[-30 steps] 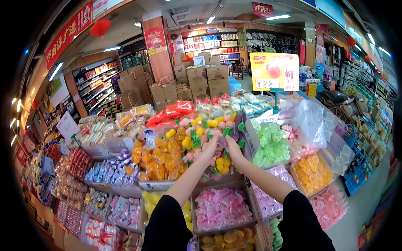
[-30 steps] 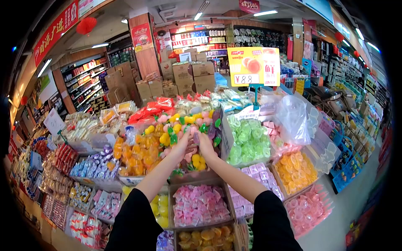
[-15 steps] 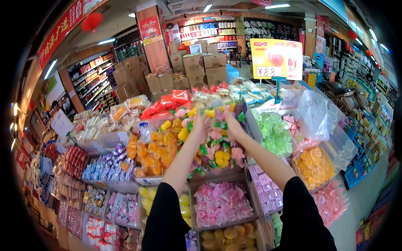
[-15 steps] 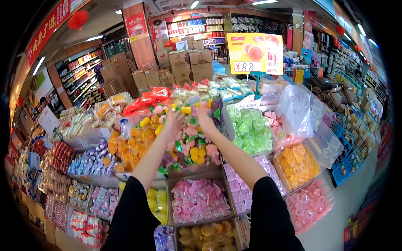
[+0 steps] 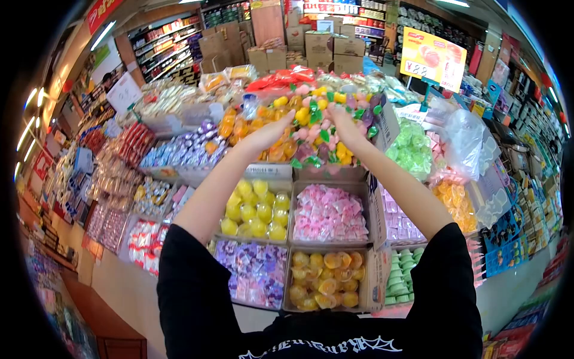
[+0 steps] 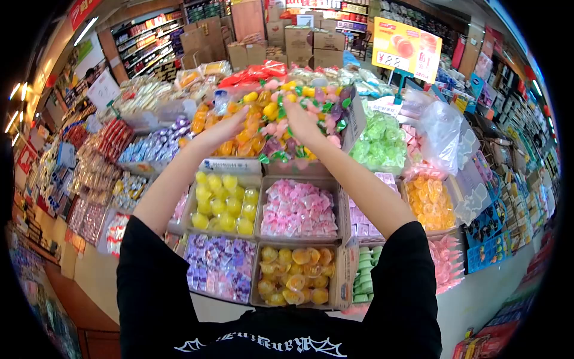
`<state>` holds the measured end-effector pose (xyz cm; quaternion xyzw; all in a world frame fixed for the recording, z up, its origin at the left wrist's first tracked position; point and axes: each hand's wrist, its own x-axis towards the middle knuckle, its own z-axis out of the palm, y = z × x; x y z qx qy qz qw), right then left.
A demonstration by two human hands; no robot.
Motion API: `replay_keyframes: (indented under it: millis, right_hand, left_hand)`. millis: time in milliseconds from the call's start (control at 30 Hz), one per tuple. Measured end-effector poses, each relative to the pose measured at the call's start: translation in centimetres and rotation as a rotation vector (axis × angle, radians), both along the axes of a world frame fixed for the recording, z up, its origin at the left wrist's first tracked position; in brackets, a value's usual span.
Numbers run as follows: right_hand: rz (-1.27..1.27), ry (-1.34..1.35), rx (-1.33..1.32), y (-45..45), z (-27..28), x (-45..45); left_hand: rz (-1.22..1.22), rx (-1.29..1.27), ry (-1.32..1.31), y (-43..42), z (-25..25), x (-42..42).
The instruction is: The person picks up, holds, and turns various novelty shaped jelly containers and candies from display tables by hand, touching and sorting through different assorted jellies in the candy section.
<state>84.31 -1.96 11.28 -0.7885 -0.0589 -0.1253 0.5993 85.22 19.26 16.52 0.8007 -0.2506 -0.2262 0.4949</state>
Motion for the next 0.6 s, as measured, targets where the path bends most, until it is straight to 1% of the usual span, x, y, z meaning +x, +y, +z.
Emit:
replay_keyframes:
  millis: [33, 100, 167, 233, 300, 367, 433, 467, 533, 567, 600]
  right_hand:
    - [0.015, 0.011, -0.001, 1.4, -0.7, -1.0]
    - [0.135, -0.097, -0.670, 3.7, -2.0, -2.2]
    - [0.279, -0.049, -0.259, 6.4, -6.0, -3.6]
    - [0.357, 0.154, -0.106, 8.7, -8.9, -5.5]
    - [0.392, 0.186, -0.103, 10.1, -9.1, -8.5]
    - [0.434, 0.218, -0.100, 10.7, -9.3, -10.7]
    - [0.447, 0.300, 0.166, 10.3, -10.2, -12.4]
    - [0.476, 0.300, 0.166, 10.0, -10.8, -13.5]
    - [0.413, 0.395, 0.413, 9.2, -12.1, -15.3]
    - [0.449, 0.400, 0.398, 9.0, -12.7, -16.1]
    - [0.435, 0.472, 0.489, 8.8, -13.4, -16.9]
  left_hand:
    - [-0.019, 0.035, -0.005, 1.2, -1.1, -0.8]
    - [-0.024, 0.069, -0.005, 3.7, -3.1, -3.1]
    - [-0.099, 0.054, 0.040, 6.6, -4.5, -5.9]
    - [-0.011, 0.176, 0.203, 9.9, -8.6, -6.7]
    - [0.030, 0.081, 0.312, 13.1, -12.6, -8.3]
    - [0.158, 0.017, 0.368, 15.8, -14.2, -11.6]
    - [0.283, -0.141, 0.375, 18.8, -15.9, -15.8]
    - [0.378, -0.254, 0.395, 19.5, -15.6, -18.8]
    - [0.508, -0.495, 0.415, 21.9, -17.0, -24.0]
    - [0.596, -0.550, 0.392, 22.8, -17.8, -26.9]
    - [0.691, -0.609, 0.371, 23.4, -18.4, -29.9]
